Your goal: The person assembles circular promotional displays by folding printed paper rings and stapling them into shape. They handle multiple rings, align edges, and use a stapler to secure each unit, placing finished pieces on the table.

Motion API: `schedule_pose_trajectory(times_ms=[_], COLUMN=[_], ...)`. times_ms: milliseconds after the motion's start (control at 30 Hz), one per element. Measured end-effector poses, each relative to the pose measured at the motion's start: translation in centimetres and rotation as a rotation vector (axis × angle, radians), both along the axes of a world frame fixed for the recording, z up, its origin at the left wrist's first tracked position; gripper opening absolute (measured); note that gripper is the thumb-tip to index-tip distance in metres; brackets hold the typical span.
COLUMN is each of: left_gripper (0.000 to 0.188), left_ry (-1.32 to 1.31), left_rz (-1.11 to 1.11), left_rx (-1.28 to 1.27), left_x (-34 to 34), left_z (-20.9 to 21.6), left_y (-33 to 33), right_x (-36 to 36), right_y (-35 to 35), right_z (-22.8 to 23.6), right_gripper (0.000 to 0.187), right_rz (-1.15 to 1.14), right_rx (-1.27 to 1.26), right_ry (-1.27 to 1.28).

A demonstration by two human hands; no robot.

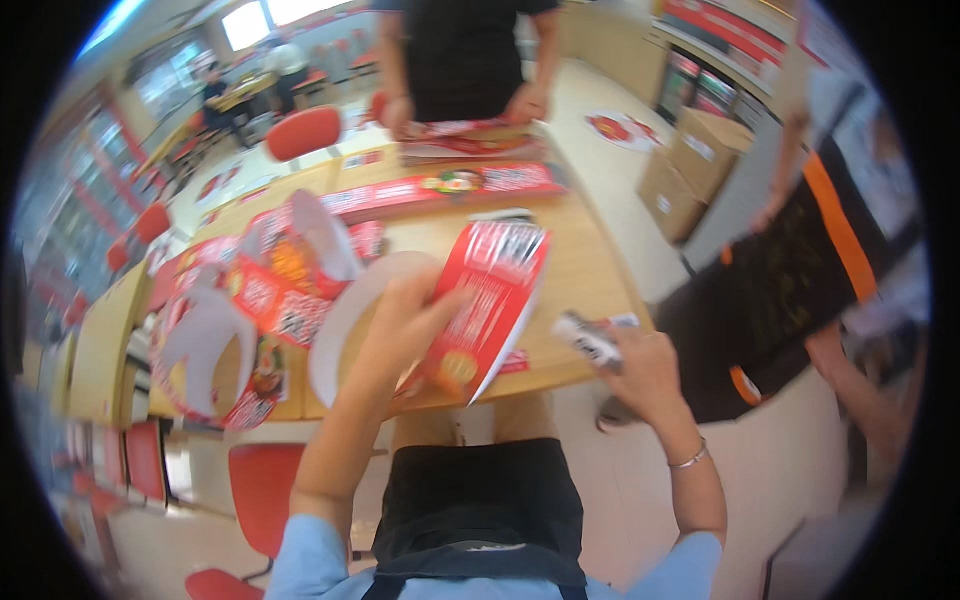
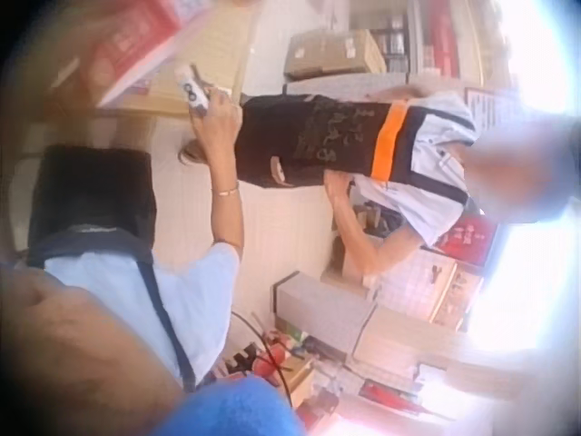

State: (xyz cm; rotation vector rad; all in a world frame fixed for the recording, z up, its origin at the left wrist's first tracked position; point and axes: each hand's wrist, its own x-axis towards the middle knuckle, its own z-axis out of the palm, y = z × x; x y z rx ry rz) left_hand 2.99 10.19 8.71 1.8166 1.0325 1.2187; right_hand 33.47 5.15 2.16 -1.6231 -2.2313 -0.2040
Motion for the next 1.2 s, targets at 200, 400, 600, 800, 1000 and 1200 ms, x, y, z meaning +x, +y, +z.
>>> schedule_pose_trajectory(times_ms=[200,400,600,800,1000,1200], left_gripper=[0.021,0.027,0.017,0.031,0.038,0.03], left_ry=[0.059,0.731,0.99,1.237,1.2,0.63], left_rz=[0.022,0.365,0.609,0.557,0.518,-0.067], left_rx=[0.422,0.646,0.159,0.082,0.363,0.306], left_x=[-6.1,-18.4,-27.5,-31.2,-23.1,-14.8], left_z=[15.6,18.6,11.9,8.7,8.3,-3.5], left_y=[7.0,8.6,6.8,5.9,-0.6,-6.9], right_x=[0.6,-1.5,-6.5,-13.4,-18.0,-16.0], right_y=[9.3,13.4,19.1,31.6,40.2,39.8], right_z=[-3.7,-6.4,-1.7,-0.9,-2.9,-2.1], right_gripper=[0.051,0.053,0.038,0.042,0.043,0.02], right_rz=[-0.099,-0.027,0.283,0.489,0.6,0.639], right_rx=[-0.004,0.055,0.172,0.09,-0.296,-0.193], right_ry=[-0.043,-0.039,0.147,0.172,0.062,-0.041])
